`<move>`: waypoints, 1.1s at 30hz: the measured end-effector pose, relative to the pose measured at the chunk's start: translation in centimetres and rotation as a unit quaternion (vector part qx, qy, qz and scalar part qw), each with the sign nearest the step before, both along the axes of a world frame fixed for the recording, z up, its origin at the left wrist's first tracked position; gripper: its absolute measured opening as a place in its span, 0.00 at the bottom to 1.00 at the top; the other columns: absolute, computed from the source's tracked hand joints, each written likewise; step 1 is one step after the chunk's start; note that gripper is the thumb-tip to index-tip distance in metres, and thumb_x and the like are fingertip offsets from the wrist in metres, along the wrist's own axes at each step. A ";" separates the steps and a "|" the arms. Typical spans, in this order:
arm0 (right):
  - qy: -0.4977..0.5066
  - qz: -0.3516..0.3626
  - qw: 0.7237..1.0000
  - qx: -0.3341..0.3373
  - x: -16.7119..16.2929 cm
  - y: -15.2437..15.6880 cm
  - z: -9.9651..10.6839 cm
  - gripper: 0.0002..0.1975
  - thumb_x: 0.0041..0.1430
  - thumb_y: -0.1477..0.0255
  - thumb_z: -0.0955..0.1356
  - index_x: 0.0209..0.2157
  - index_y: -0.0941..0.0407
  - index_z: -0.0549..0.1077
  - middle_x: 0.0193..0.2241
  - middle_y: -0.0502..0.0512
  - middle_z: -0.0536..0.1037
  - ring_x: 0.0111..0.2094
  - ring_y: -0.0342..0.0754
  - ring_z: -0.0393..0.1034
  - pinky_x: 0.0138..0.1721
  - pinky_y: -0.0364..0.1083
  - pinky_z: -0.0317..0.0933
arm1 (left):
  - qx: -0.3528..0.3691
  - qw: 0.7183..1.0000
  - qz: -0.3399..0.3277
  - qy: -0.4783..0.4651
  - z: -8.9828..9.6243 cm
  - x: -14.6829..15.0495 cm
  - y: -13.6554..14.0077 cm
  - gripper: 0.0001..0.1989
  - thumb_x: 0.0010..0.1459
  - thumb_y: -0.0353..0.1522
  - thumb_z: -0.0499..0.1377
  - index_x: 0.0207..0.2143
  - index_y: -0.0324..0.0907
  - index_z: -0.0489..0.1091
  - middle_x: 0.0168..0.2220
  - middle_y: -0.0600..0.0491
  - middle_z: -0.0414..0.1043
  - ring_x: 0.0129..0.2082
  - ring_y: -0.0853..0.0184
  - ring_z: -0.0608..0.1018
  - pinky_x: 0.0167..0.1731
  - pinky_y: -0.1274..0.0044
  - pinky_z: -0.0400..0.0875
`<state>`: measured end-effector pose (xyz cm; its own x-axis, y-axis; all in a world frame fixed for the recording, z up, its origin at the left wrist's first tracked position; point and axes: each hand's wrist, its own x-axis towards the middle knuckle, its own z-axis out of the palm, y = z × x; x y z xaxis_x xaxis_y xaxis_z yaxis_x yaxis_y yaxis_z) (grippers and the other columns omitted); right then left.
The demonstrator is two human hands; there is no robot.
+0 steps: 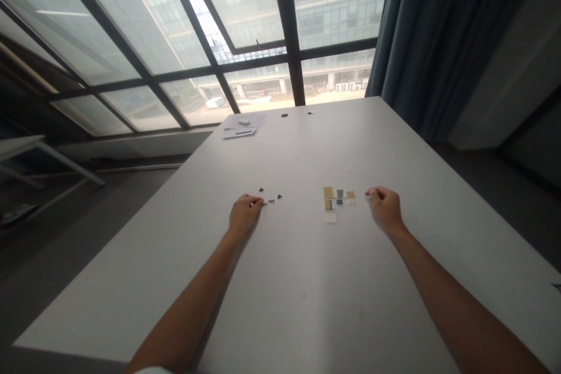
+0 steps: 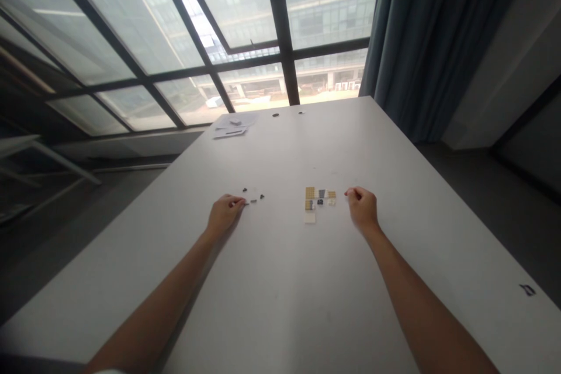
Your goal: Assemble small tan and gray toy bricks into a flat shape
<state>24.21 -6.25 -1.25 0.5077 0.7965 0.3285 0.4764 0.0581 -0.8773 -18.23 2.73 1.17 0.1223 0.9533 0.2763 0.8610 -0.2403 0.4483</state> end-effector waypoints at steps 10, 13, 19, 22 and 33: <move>0.002 0.000 1.000 -0.005 0.0 0.1 -0.2 0.17 0.57 0.64 0.63 0.26 0.59 0.78 0.21 0.53 0.75 0.26 0.49 0.67 0.30 0.46 0.57 | 0.011 0.999 -0.033 -0.037 -0.6 -0.4 -0.7 0.10 0.56 0.38 0.62 0.35 0.43 0.81 0.34 0.53 0.73 0.30 0.67 0.72 0.36 0.74 0.67; 0.001 -0.001 1.000 -0.006 0.0 0.1 -0.1 0.17 0.56 0.64 0.63 0.26 0.59 0.78 0.19 0.52 0.74 0.24 0.48 0.66 0.29 0.46 0.56 | 0.006 0.999 -0.037 -0.033 -0.7 -1.1 -0.7 0.13 0.56 0.38 0.61 0.41 0.43 0.80 0.35 0.52 0.73 0.30 0.67 0.72 0.37 0.74 0.67; 0.002 -0.001 1.000 -0.005 0.0 0.1 -0.2 0.17 0.56 0.64 0.63 0.26 0.59 0.78 0.20 0.53 0.75 0.25 0.48 0.67 0.29 0.46 0.56 | -0.022 0.996 -0.083 0.008 -0.1 -1.1 -0.5 0.11 0.57 0.38 0.60 0.35 0.44 0.80 0.35 0.52 0.73 0.32 0.66 0.73 0.37 0.74 0.67; 0.004 0.003 1.000 -0.005 0.1 0.2 -0.3 0.17 0.57 0.63 0.63 0.26 0.59 0.78 0.20 0.53 0.74 0.24 0.48 0.67 0.29 0.46 0.56 | -0.017 0.994 -0.106 0.017 0.2 -0.5 -0.6 0.10 0.57 0.37 0.59 0.32 0.43 0.79 0.35 0.52 0.73 0.32 0.66 0.73 0.36 0.74 0.66; 0.000 0.001 1.000 -0.008 0.0 0.3 -0.4 0.17 0.57 0.64 0.63 0.26 0.59 0.78 0.20 0.53 0.74 0.25 0.48 0.67 0.29 0.46 0.56 | -0.060 0.985 -0.159 -0.006 0.5 -0.1 -2.7 0.14 0.58 0.42 0.60 0.40 0.44 0.79 0.37 0.52 0.74 0.28 0.70 0.71 0.33 0.76 0.67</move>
<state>24.18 -5.99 -1.67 0.5069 0.8020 0.3160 0.4755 0.0456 -0.8785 -18.33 0.00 1.63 0.4172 0.8934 0.1669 0.7455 -0.4414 0.4994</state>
